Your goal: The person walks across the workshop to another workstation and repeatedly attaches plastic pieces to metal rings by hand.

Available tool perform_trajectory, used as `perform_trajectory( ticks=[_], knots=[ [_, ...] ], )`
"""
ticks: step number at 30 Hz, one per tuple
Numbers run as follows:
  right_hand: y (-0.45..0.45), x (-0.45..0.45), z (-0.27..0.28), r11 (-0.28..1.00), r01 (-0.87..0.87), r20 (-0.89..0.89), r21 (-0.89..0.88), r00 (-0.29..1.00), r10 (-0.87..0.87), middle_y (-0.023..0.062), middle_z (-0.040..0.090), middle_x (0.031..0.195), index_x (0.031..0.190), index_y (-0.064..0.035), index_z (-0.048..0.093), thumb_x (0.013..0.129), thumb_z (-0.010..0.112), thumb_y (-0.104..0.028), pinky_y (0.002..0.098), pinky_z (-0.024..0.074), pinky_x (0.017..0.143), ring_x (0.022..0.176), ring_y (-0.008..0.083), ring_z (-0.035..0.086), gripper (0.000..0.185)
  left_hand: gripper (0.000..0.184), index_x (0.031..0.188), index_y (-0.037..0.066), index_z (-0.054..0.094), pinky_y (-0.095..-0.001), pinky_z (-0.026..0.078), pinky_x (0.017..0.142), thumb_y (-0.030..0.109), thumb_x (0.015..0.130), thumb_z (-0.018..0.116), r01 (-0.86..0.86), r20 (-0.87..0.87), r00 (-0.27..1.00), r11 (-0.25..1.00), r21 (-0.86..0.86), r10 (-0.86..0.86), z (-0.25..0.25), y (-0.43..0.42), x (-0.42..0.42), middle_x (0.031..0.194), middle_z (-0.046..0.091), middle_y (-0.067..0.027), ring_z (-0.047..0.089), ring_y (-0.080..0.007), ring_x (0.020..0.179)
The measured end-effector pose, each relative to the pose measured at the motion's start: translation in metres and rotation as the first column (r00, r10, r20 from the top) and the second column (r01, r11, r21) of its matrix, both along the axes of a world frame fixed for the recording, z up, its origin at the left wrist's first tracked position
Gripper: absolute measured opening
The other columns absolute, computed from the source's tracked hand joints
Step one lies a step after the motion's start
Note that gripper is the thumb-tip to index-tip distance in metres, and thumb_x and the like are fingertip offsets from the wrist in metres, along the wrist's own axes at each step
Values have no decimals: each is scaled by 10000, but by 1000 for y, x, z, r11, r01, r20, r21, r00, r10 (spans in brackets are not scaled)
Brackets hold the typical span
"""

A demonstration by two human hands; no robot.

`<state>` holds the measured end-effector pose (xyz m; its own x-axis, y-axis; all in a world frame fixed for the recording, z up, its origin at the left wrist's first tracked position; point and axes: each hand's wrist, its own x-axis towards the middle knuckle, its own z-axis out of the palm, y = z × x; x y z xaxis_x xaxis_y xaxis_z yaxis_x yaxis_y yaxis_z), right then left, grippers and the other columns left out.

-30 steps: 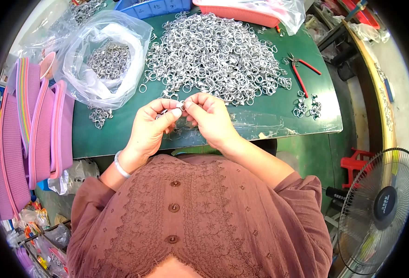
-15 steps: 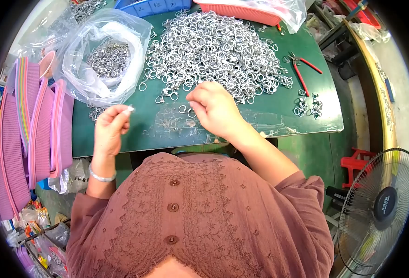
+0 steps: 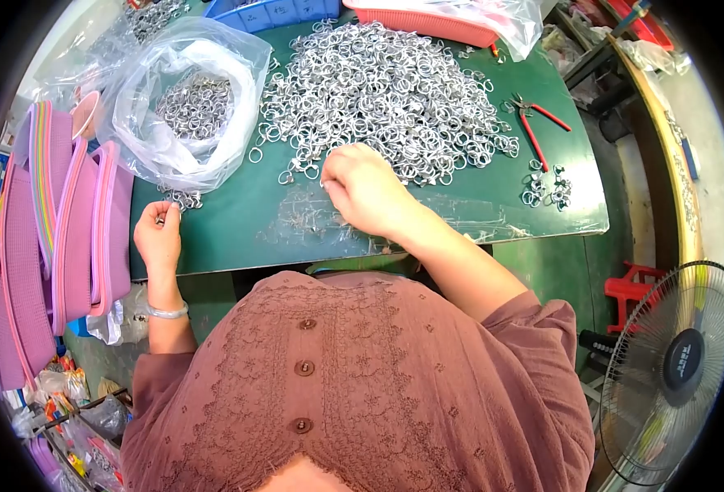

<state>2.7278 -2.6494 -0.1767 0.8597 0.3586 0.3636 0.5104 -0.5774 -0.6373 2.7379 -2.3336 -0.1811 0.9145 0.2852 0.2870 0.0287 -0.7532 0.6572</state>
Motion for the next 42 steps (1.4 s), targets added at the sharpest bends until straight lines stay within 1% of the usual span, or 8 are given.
perform_trajectory(
  ticks=[3,6,7,12,21,30,39,42],
  knots=[
    [-2,-3,19,957,126,-528,261,849,33,30,594,793,873,3,578,823,516,-105,217,415,582,685,68,524,134,53,771,-2,601,-218,430,614,44,746,607,232,142,968,951,-206,-205,2,-29,-5,690,587,-27,528,-90,645],
    [-1,-4,19,786,180,-602,592,746,283,30,588,762,860,13,582,822,517,-107,207,418,595,678,68,524,141,82,815,2,620,-211,429,657,55,753,617,416,29,882,747,-518,-471,16,-78,-18,747,600,-10,525,-70,704],
    [-3,-5,20,809,202,-655,552,705,271,37,581,776,864,12,569,831,514,-116,213,428,606,682,79,525,143,98,830,3,625,-207,425,657,63,753,623,462,2,839,712,-529,-544,23,-93,-21,747,599,-8,521,-67,697],
    [1,-17,18,602,309,-624,736,653,428,54,563,806,872,-1,530,849,506,-111,240,439,607,681,108,525,114,104,859,9,620,-154,334,508,74,778,613,385,-18,667,365,-848,-745,31,-141,-26,701,562,28,426,-16,569],
    [-4,-25,10,365,371,-518,854,677,522,43,566,781,890,-15,540,850,521,-112,230,445,616,681,115,548,107,101,788,47,616,-155,328,471,145,803,597,144,-82,655,230,-962,-751,35,-158,-27,650,571,18,430,-20,515],
    [-5,-29,12,379,346,-500,858,728,469,59,579,817,903,3,548,829,537,-54,231,457,658,740,118,562,93,104,813,50,609,-152,333,479,153,811,591,137,-79,679,232,-963,-729,37,-159,-29,663,566,18,439,-21,537],
    [1,-31,11,695,70,-218,716,968,127,38,525,914,906,18,548,810,528,13,222,459,704,798,97,538,99,141,855,50,588,-173,333,475,186,839,558,126,-16,707,149,-981,-707,21,-158,-24,651,511,23,448,-50,548],
    [0,-33,15,574,189,-325,797,935,144,42,534,909,932,13,544,814,517,12,223,460,699,793,99,540,120,177,918,43,580,-185,344,494,201,850,540,80,20,682,47,-996,-731,17,-153,-22,693,514,14,454,-62,587]
  ],
)
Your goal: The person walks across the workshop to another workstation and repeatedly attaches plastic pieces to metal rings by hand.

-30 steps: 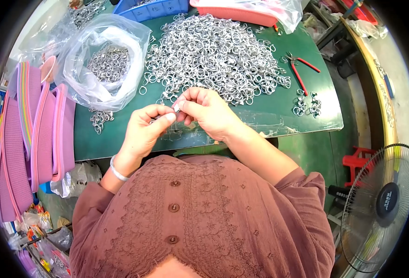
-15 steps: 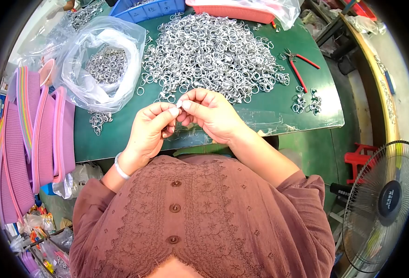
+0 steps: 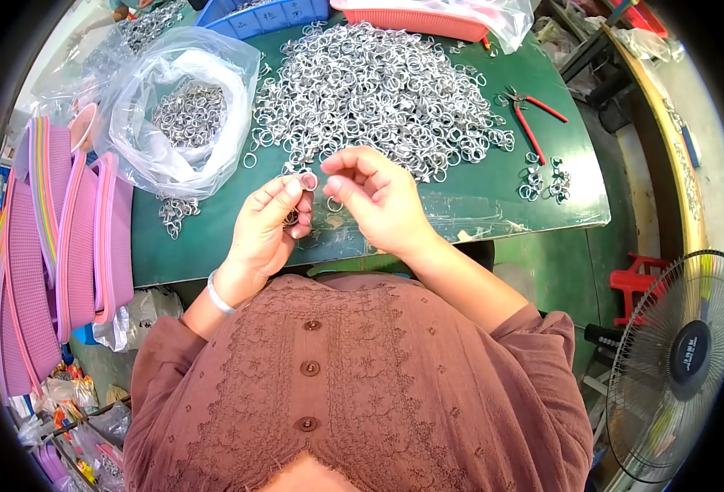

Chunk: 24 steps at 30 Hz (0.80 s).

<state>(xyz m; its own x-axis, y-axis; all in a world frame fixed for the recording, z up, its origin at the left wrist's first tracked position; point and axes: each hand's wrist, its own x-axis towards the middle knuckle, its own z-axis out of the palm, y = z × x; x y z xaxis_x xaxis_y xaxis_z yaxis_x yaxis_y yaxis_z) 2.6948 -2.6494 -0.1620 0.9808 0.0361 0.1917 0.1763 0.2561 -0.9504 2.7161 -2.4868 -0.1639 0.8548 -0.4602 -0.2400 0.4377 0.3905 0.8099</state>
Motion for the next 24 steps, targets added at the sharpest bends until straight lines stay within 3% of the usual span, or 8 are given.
perform_trajectory(
  ticks=[5,7,11,14,15,17,20,24],
  knots=[
    [-11,5,-5,983,64,17,-175,998,-62,49,551,889,927,16,547,811,506,7,217,454,666,755,91,541,123,220,1012,30,559,-194,356,524,184,861,518,53,-22,998,993,-110,-55,-8,7,3,738,517,1,462,-80,638],
    [-15,7,-11,936,108,98,-335,992,-80,44,551,862,902,3,559,800,511,12,217,443,628,720,84,535,113,224,1028,27,553,-195,359,532,174,865,510,62,-25,998,988,-139,-66,-10,9,3,742,518,-4,465,-85,644],
    [-18,9,-11,808,189,266,-558,963,-41,51,546,815,851,-25,579,749,541,19,258,432,602,684,138,537,117,224,1042,23,545,-201,375,545,157,868,498,72,-37,996,983,-166,-79,-14,13,3,766,525,-15,476,-94,655],
    [-19,12,-12,625,333,482,-706,873,79,66,539,798,826,-42,586,705,570,4,311,429,643,713,216,528,130,234,1049,7,532,-224,414,553,139,862,486,44,-85,995,982,-183,-60,-16,17,5,808,542,-45,505,-123,679],
    [-20,12,-12,549,324,465,-770,875,135,57,537,831,792,-57,595,666,607,-41,348,394,719,794,245,498,128,240,1047,0,528,-235,427,557,139,858,482,18,-114,993,986,-166,-37,-16,18,5,823,547,-58,515,-138,689],
    [-18,10,-10,453,351,467,-819,867,173,51,531,857,773,-65,599,663,616,-59,350,369,749,836,234,483,111,265,1027,-18,516,-265,462,568,159,835,470,-36,-187,982,975,-221,-6,-16,20,6,867,558,-100,540,-188,715],
    [-12,10,-12,362,362,449,-859,872,196,49,521,913,762,-71,603,656,626,-75,364,333,798,909,239,456,109,261,984,-10,532,-255,454,563,195,834,477,-93,-266,964,968,-234,29,-7,20,4,838,554,-96,539,-194,706],
    [-8,13,-17,315,401,476,-860,853,214,59,529,953,784,-65,594,650,626,-63,375,336,810,920,252,466,138,209,942,-4,554,-225,430,532,164,833,496,-40,-216,976,990,-133,11,-18,25,5,769,541,-61,525,-155,665]
  ],
)
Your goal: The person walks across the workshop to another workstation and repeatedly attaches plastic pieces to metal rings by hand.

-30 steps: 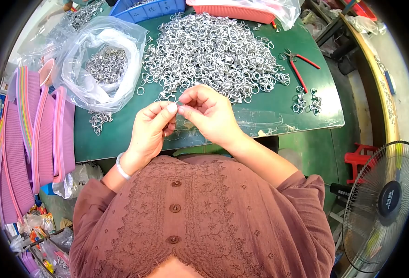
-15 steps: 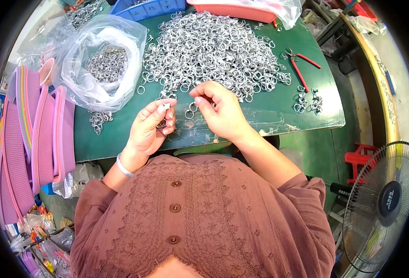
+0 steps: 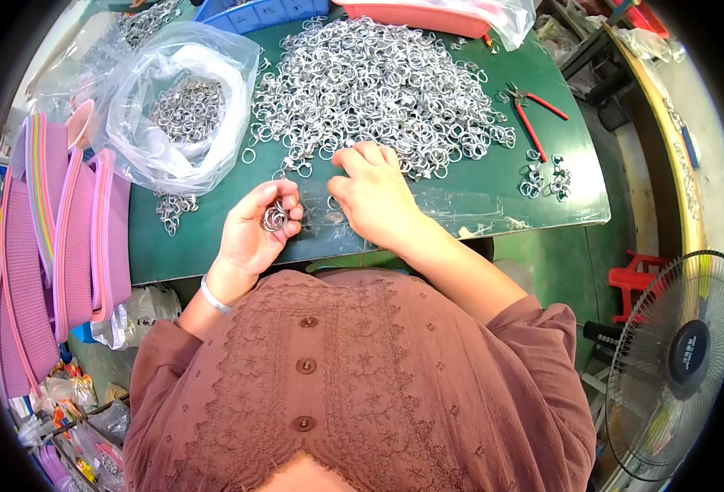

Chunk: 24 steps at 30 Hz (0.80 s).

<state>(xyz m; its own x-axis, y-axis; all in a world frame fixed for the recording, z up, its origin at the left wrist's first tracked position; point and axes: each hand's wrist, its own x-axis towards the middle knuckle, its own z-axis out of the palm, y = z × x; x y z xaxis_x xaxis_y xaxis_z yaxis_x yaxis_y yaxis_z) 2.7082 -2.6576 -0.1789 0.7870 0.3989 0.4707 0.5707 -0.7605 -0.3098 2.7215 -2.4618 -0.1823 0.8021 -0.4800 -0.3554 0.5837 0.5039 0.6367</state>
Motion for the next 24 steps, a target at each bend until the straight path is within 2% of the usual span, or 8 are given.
perform_trajectory(
  ticks=[1,4,6,7,10,13,16,24],
  knots=[
    [0,1,-2,1000,-3,15,-4,1000,3,62,532,958,783,-65,592,648,625,-63,377,337,813,922,254,468,140,193,930,-2,559,-217,421,522,155,833,503,24,29,999,998,57,-26,0,0,0,749,537,-49,520,-142,652],
    [3,5,-5,987,-63,90,148,995,50,74,559,918,804,-56,578,678,606,-46,373,392,767,858,261,513,129,136,889,10,580,-183,360,469,123,830,532,84,69,993,978,190,-98,8,-6,-5,655,513,-1,473,-81,561],
    [5,-1,0,965,-30,-88,261,995,55,79,573,874,827,-46,566,695,600,-29,352,431,708,794,253,546,137,132,875,16,590,-174,336,454,130,830,541,146,80,982,955,259,-172,12,-9,-8,625,501,9,455,-68,530],
    [5,-3,2,950,-6,-176,313,982,64,82,579,851,838,-42,560,704,597,-21,341,450,679,762,248,562,141,123,863,22,598,-162,309,445,130,826,554,132,94,982,948,288,-165,14,-13,-10,613,495,17,433,-55,507],
    [4,-4,6,907,-58,-105,418,988,112,83,567,773,862,-39,527,710,600,-33,333,449,578,631,258,552,169,110,867,25,601,-163,320,449,119,819,571,91,140,979,938,335,-145,17,-16,-12,630,512,16,441,-53,518],
    [6,-7,11,851,-40,-124,524,985,122,86,566,787,918,-27,513,693,620,-8,303,466,605,680,230,574,249,103,878,27,602,-170,335,459,102,810,587,19,173,982,947,321,-79,18,-19,-13,650,528,13,448,-52,528],
    [8,-9,12,818,-38,-122,573,984,132,86,563,784,967,-23,508,688,622,12,284,474,617,709,214,585,304,106,887,27,601,-174,347,468,94,804,594,6,169,984,950,312,-62,20,-20,-15,664,537,12,456,-52,536],
    [8,-10,13,856,-60,-83,513,989,119,83,546,754,1042,-17,486,676,610,27,321,445,624,696,235,549,389,124,891,24,605,-155,330,468,113,806,596,-19,212,976,960,280,-42,16,-23,-15,683,539,32,435,-26,534]
  ],
)
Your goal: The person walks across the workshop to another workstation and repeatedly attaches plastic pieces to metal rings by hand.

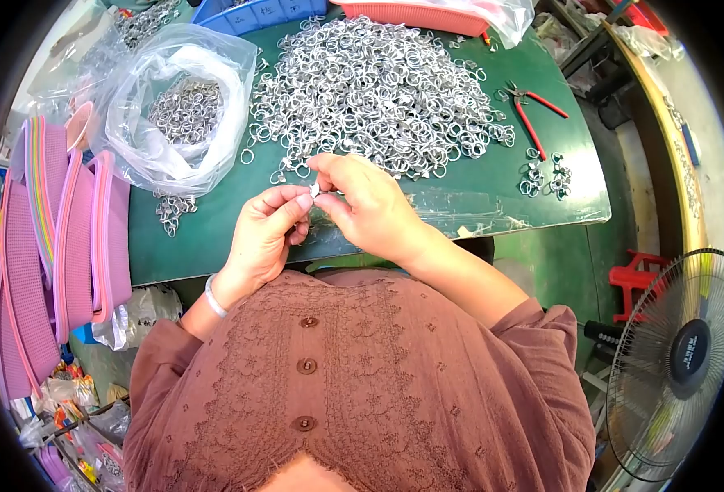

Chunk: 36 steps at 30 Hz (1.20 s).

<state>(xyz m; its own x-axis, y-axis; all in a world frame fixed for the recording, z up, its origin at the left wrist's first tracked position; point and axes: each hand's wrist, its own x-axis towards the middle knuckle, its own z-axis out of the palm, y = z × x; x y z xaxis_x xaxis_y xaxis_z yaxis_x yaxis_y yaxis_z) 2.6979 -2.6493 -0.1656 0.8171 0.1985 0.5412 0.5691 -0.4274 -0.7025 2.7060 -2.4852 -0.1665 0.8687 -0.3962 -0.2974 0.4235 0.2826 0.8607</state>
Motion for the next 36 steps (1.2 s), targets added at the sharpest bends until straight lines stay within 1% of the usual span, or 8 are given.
perform_trajectory(
  ticks=[7,13,22,25,28,31,34,36],
  knots=[
    [1,-1,3,1000,5,90,-15,996,-4,75,551,753,1070,-27,477,666,601,39,326,435,608,683,239,538,427,96,868,26,602,-158,323,461,105,823,572,-23,17,1000,999,-40,23,-1,-2,1,658,521,33,429,-30,528],
    [1,0,3,999,36,167,-21,985,-32,65,560,738,1075,-37,480,657,603,45,320,428,586,650,232,533,444,99,869,24,586,-165,330,462,112,828,563,0,-23,1000,997,-73,-1,-5,-2,3,635,505,28,432,-36,524],
    [2,-2,-1,999,47,132,22,990,-50,62,563,727,1081,-38,481,663,598,50,315,427,575,644,225,530,443,85,861,33,570,-169,327,461,109,823,560,35,-118,992,991,-132,-50,-2,-1,7,620,498,26,428,-43,517],
    [3,-3,-2,998,55,103,42,993,-59,63,570,739,1075,-38,489,662,600,55,308,440,599,671,219,545,437,83,851,41,567,-181,327,468,117,835,540,45,-96,994,991,-128,-57,-5,0,8,637,508,5,451,-58,540],
    [4,-4,-5,989,76,30,126,996,-80,63,577,748,1060,-32,503,657,608,58,300,451,638,706,213,559,427,93,848,35,580,-164,343,477,123,825,560,12,-17,1000,999,-35,-13,-3,-2,6,639,511,27,436,-36,531],
    [5,-6,-4,982,86,-23,167,996,-83,65,582,777,1045,-32,517,653,622,54,292,454,663,729,206,566,415,101,845,35,584,-159,351,489,131,825,560,-2,69,998,1000,24,1,2,-2,6,658,519,33,442,-29,545],
    [4,-4,-1,988,106,82,108,990,-115,70,585,810,1042,-39,525,660,632,36,283,452,656,744,208,570,403,107,848,31,586,-156,356,496,132,823,562,43,143,988,998,55,-50,4,1,12,672,522,38,444,-24,551],
    [2,-2,-2,990,107,72,88,991,-113,72,586,831,1023,-36,542,674,637,16,275,454,651,755,201,574,366,110,849,29,590,-157,358,495,131,823,560,100,156,981,991,86,-113,6,5,17,678,526,36,446,-24,552]
  ],
)
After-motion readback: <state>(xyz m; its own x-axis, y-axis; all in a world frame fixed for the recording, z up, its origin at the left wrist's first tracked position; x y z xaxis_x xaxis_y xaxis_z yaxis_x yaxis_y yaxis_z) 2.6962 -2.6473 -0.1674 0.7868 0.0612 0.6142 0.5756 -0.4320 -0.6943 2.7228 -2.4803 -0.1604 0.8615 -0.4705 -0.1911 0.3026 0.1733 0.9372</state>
